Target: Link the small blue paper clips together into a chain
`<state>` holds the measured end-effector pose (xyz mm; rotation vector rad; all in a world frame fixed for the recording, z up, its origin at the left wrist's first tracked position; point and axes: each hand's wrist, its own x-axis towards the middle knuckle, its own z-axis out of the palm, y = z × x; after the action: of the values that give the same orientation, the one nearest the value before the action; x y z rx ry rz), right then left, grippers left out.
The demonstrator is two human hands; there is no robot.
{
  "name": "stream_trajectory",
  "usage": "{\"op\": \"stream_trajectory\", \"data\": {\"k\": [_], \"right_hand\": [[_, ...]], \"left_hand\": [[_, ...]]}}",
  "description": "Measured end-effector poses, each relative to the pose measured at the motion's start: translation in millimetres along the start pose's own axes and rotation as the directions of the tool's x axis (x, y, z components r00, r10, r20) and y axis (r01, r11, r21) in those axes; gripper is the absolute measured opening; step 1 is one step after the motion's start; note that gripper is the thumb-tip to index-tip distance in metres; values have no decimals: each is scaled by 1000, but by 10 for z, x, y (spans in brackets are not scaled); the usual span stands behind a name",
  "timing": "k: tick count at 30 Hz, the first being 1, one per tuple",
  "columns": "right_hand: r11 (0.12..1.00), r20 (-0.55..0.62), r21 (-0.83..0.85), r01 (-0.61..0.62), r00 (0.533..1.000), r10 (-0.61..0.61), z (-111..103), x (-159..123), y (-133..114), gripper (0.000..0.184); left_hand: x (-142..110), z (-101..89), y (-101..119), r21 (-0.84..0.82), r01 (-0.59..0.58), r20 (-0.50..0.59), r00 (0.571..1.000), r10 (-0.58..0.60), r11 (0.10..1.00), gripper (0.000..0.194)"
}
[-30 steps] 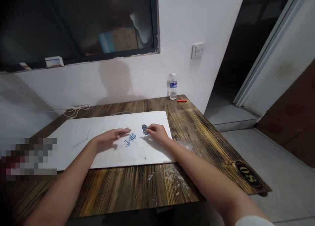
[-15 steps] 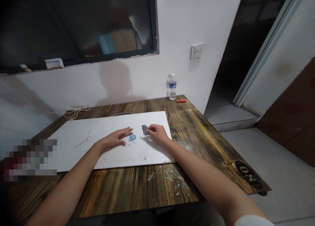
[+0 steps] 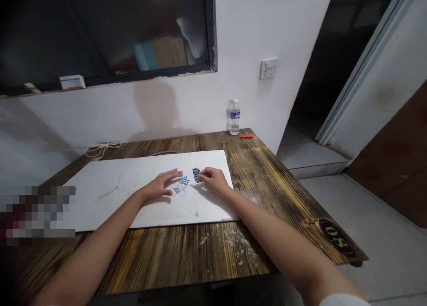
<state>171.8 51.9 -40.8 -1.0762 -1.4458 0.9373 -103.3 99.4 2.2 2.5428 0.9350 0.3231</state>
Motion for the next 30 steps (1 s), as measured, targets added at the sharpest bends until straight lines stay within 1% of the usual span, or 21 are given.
{"op": "stream_trajectory", "data": {"k": [2, 4, 5, 7, 9, 11, 13, 15, 18, 20, 22, 24, 28, 30], "right_hand": [[1000, -3, 5, 1, 1000, -1, 2, 2, 8, 23], [1000, -3, 6, 5, 1000, -5, 1, 2, 9, 23], [1000, -4, 3, 10, 1000, -10, 0, 2, 8, 23], [1000, -6, -15, 17, 1000, -17, -4, 2, 3, 24], [999, -11, -34, 20, 1000, -20, -7, 3, -2, 24], [999, -10, -34, 18, 1000, -18, -8, 3, -7, 25], [1000, -5, -10, 17, 1000, -17, -8, 3, -12, 25], [1000, -7, 13, 10, 1000, -10, -9, 3, -18, 25], [1000, -16, 31, -4, 1000, 4, -10, 2, -30, 25], [999, -18, 33, -14, 1000, 15, -11, 1, -36, 25], [999, -20, 28, -22, 1000, 22, -11, 0, -37, 24], [999, -21, 26, -25, 999, 25, -12, -1, -34, 24], [999, -14, 48, -19, 1000, 20, -15, 1, -25, 26], [998, -14, 58, -21, 1000, 22, -16, 4, -23, 27]], "left_hand": [[-2, -28, 33, -63, -67, -13, 998, 66, 996, 67], [10, -43, 79, -164, -164, -18, 986, 163, 973, 50], [20, -44, 102, -215, -206, 4, 977, 212, 954, 43], [41, -37, 148, -265, -252, 92, 954, 284, 931, 40], [57, -15, 195, -206, -262, 174, 938, 299, 943, 40], [61, 16, 243, -76, -261, 225, 936, 271, 962, 44], [54, 51, 290, 70, -236, 242, 947, 213, 969, 56], [43, 83, 319, 193, -189, 213, 966, 147, 963, 66], [38, 105, 302, 297, -118, 107, 990, 90, 948, 67], [44, 95, 254, 320, -80, 21, 997, 78, 944, 59], [48, 73, 197, 309, -62, -23, 997, 72, 949, 49], [44, 55, 155, 280, -69, 7, 998, 70, 958, 48], [8, 63, 150, 278, -96, 137, 989, 60, 956, 51], [-6, 84, 168, 298, -71, 131, 991, 33, 952, 54]]}}
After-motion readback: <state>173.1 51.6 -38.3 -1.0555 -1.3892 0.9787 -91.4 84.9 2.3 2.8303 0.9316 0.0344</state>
